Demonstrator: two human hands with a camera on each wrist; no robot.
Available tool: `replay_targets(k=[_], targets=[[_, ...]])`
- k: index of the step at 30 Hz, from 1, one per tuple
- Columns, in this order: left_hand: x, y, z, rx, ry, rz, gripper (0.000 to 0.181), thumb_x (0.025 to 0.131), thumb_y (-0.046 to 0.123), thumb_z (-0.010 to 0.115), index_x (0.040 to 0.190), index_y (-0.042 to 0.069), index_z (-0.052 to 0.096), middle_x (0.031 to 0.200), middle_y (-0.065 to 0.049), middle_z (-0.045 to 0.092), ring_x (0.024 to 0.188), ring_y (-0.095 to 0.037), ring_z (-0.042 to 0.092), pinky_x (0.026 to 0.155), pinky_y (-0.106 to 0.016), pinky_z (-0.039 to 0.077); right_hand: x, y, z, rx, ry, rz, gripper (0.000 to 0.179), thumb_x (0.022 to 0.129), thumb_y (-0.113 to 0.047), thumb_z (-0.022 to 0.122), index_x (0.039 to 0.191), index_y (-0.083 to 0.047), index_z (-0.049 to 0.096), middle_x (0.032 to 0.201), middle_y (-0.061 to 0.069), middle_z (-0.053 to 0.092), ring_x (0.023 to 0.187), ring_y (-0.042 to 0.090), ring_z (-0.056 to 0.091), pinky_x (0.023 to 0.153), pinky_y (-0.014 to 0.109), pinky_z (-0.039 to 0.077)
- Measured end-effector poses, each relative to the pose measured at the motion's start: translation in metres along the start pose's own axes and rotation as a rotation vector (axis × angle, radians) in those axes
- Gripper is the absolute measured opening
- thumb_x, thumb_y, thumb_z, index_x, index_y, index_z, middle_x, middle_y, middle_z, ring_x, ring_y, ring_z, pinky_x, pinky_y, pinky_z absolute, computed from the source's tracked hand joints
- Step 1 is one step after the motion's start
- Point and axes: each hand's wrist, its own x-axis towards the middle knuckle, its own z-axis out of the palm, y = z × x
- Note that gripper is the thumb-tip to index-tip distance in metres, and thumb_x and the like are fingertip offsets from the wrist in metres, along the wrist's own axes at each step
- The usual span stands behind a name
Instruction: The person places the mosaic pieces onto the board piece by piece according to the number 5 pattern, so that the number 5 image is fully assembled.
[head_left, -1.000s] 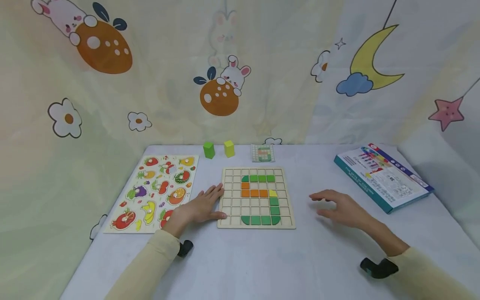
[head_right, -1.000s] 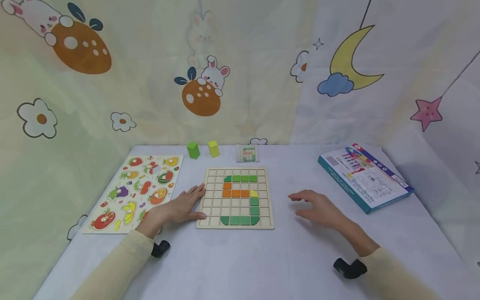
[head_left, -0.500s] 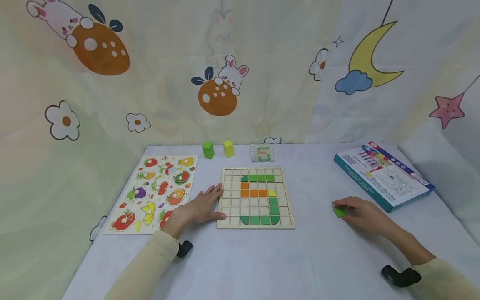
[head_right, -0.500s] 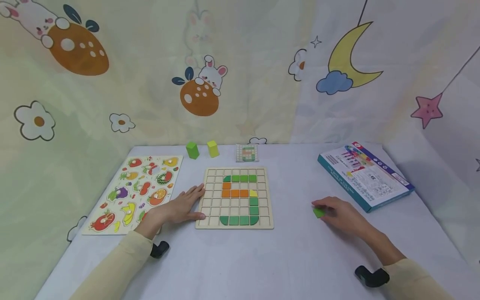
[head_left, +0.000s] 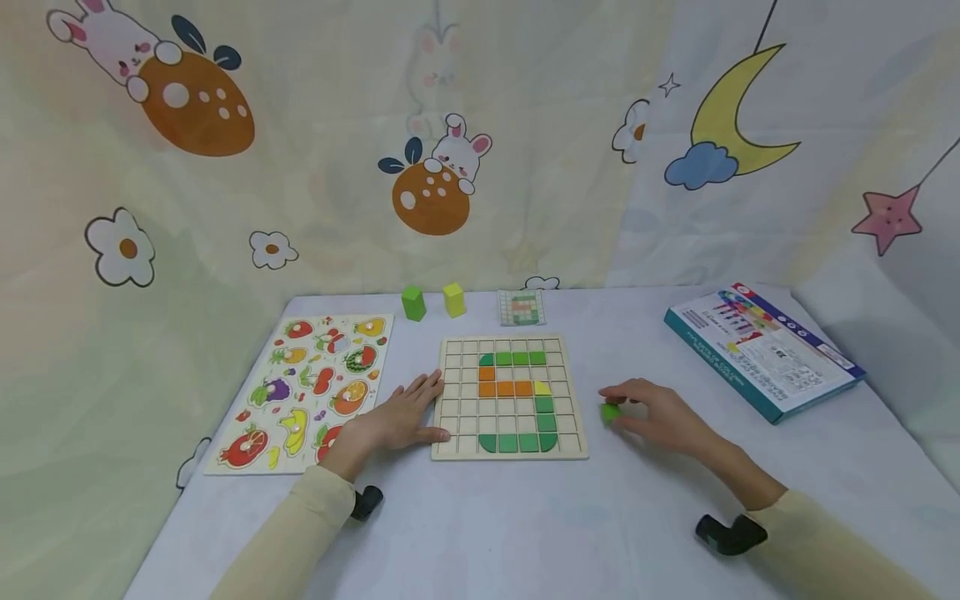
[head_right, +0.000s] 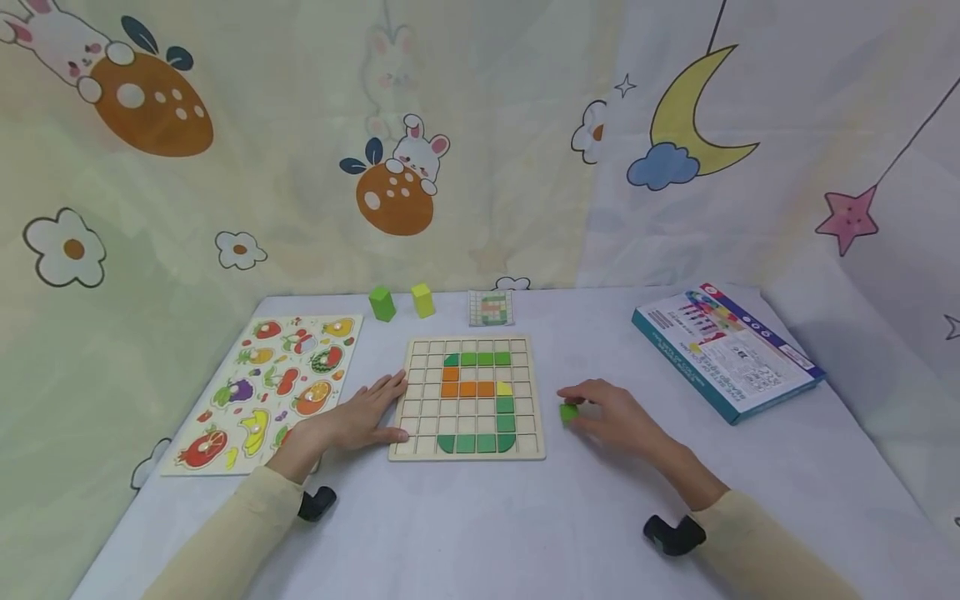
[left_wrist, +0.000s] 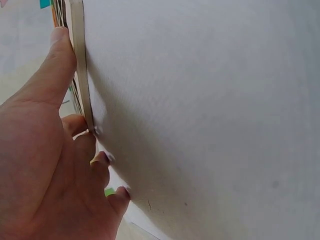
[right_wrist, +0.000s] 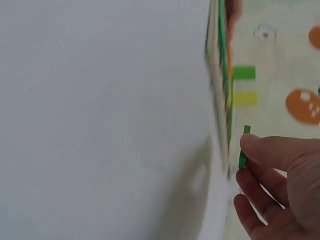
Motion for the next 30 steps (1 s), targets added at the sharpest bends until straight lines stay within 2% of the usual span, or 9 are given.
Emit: replay_targets(k=[7, 13, 18, 30], targets=[[-0.001, -0.002, 0.001, 0.000, 0.001, -0.012, 0.095, 0.087, 0.062, 0.057, 0.157, 0.016, 0.011, 0.166, -0.001, 0.000, 0.153, -0.026, 0.002, 0.123, -0.052, 0.012, 0.045, -0.067, 0.034, 0.083, -0.067, -0.124, 0.042, 0.083, -0.012, 0.076, 0.123, -0.009, 0.066, 0.107, 0.000, 0.068, 0.096, 0.018, 0.060, 0.085, 0.036, 0.056], [0.000, 0.000, 0.002, 0.012, 0.006, 0.002, 0.094, 0.088, 0.063, 0.054, 0.157, 0.016, 0.011, 0.165, -0.001, 0.000, 0.153, -0.026, 0.003, 0.123, -0.052, 0.012, 0.065, -0.103, 0.064, 0.095, -0.132, -0.207, 0.038, 0.085, -0.016, 0.074, 0.121, -0.009, 0.067, 0.105, -0.001, 0.069, 0.094, 0.014, 0.060, 0.085, 0.033, 0.053], [-0.002, 0.005, 0.002, 0.016, 0.007, 0.010, 0.093, 0.089, 0.062, 0.054, 0.157, 0.016, 0.012, 0.165, -0.002, 0.001, 0.153, -0.026, 0.003, 0.123, -0.052, 0.012, 0.073, -0.113, 0.078, 0.056, -0.163, -0.186, 0.037, 0.084, -0.018, 0.075, 0.120, -0.011, 0.068, 0.101, -0.004, 0.069, 0.089, 0.010, 0.058, 0.083, 0.030, 0.051], [-0.001, 0.008, -0.003, 0.014, 0.001, 0.026, 0.093, 0.089, 0.061, 0.056, 0.157, 0.014, 0.012, 0.165, -0.003, 0.001, 0.153, -0.027, 0.003, 0.123, -0.052, 0.013, 0.076, -0.115, 0.082, 0.070, -0.138, -0.153, 0.036, 0.084, -0.017, 0.076, 0.118, -0.012, 0.069, 0.095, -0.003, 0.066, 0.085, 0.010, 0.055, 0.077, 0.026, 0.049]])
